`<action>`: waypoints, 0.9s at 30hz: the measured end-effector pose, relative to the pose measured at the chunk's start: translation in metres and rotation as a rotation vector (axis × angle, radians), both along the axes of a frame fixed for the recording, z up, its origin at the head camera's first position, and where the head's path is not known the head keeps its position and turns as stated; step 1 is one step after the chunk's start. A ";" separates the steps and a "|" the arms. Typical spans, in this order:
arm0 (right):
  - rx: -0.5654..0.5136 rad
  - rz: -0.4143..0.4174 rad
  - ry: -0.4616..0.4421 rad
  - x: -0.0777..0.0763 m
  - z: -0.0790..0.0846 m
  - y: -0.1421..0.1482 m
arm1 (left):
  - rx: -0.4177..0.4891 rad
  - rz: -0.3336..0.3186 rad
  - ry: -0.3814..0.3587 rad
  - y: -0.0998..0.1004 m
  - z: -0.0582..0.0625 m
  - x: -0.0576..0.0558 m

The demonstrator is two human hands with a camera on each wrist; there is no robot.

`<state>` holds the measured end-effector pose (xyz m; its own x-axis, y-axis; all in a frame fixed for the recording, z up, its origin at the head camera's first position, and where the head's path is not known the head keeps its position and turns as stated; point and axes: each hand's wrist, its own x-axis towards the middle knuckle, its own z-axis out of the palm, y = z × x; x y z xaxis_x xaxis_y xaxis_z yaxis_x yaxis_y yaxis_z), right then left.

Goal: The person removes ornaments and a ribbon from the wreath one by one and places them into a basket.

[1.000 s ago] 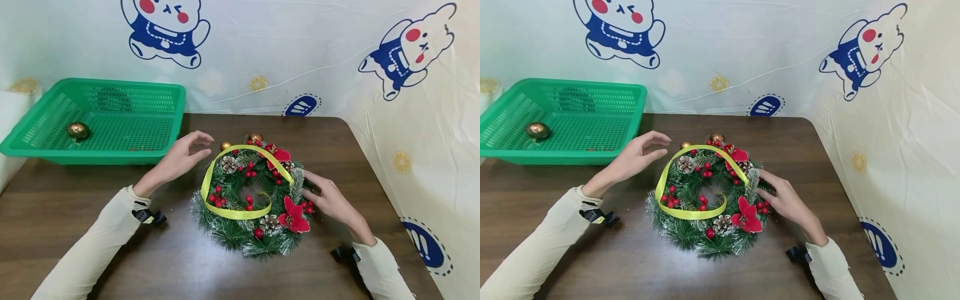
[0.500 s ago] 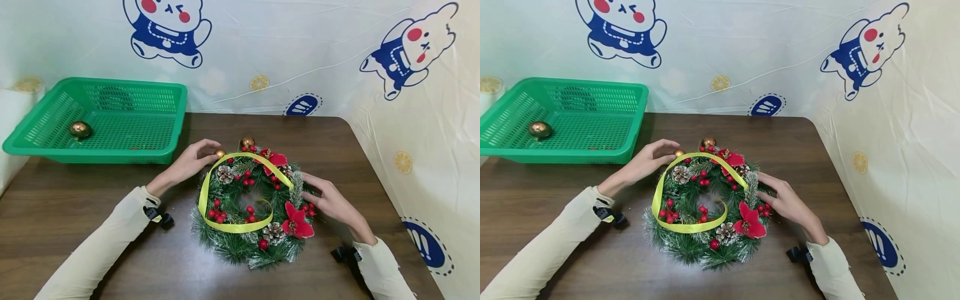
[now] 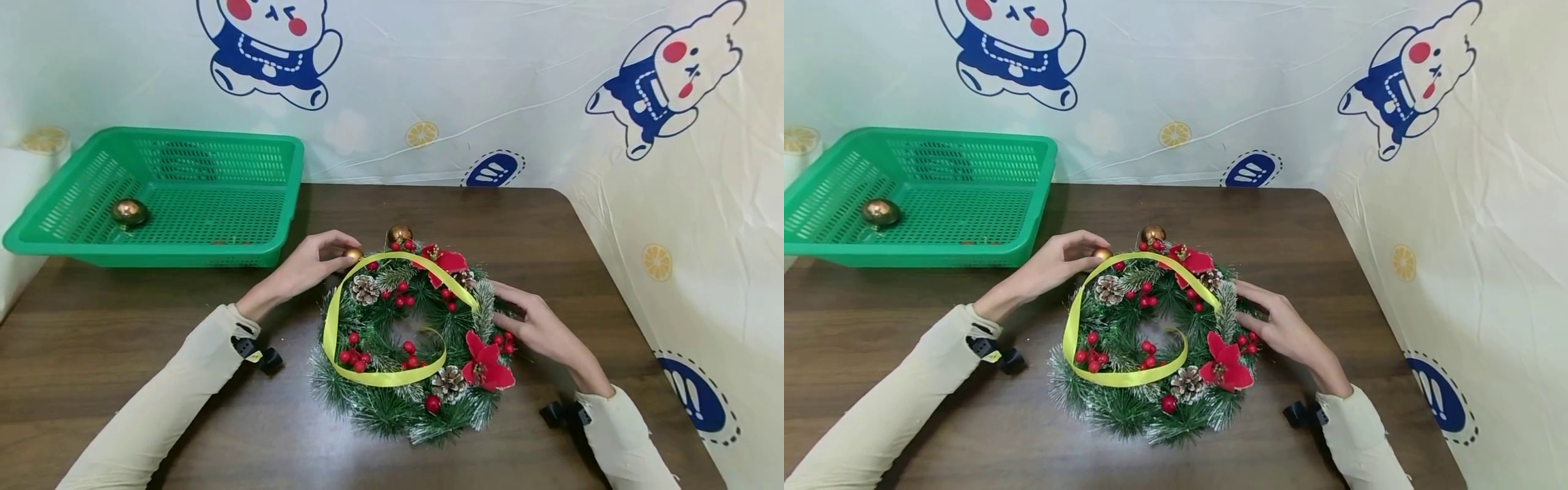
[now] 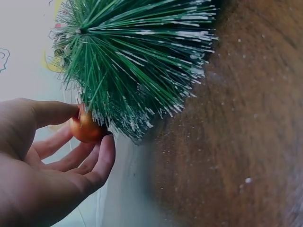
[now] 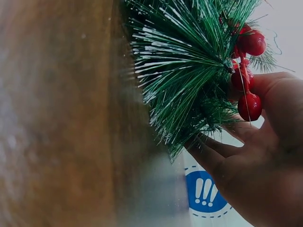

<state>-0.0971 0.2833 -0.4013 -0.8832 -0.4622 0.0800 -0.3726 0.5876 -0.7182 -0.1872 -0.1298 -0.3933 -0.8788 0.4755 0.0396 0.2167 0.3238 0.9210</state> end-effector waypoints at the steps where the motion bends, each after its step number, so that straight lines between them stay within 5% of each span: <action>1: -0.001 -0.002 -0.003 0.000 0.000 0.000 | 0.002 0.002 -0.002 0.000 0.001 0.000; 27: 0.014 -0.026 -0.022 0.002 0.002 -0.002 | 0.048 0.048 0.015 0.004 0.012 0.009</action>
<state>-0.0953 0.2814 -0.3990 -0.8966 -0.4396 0.0539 -0.3407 0.6069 -0.7181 -0.1783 -0.1257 -0.3815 -0.8997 0.4301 0.0746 0.2158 0.2896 0.9325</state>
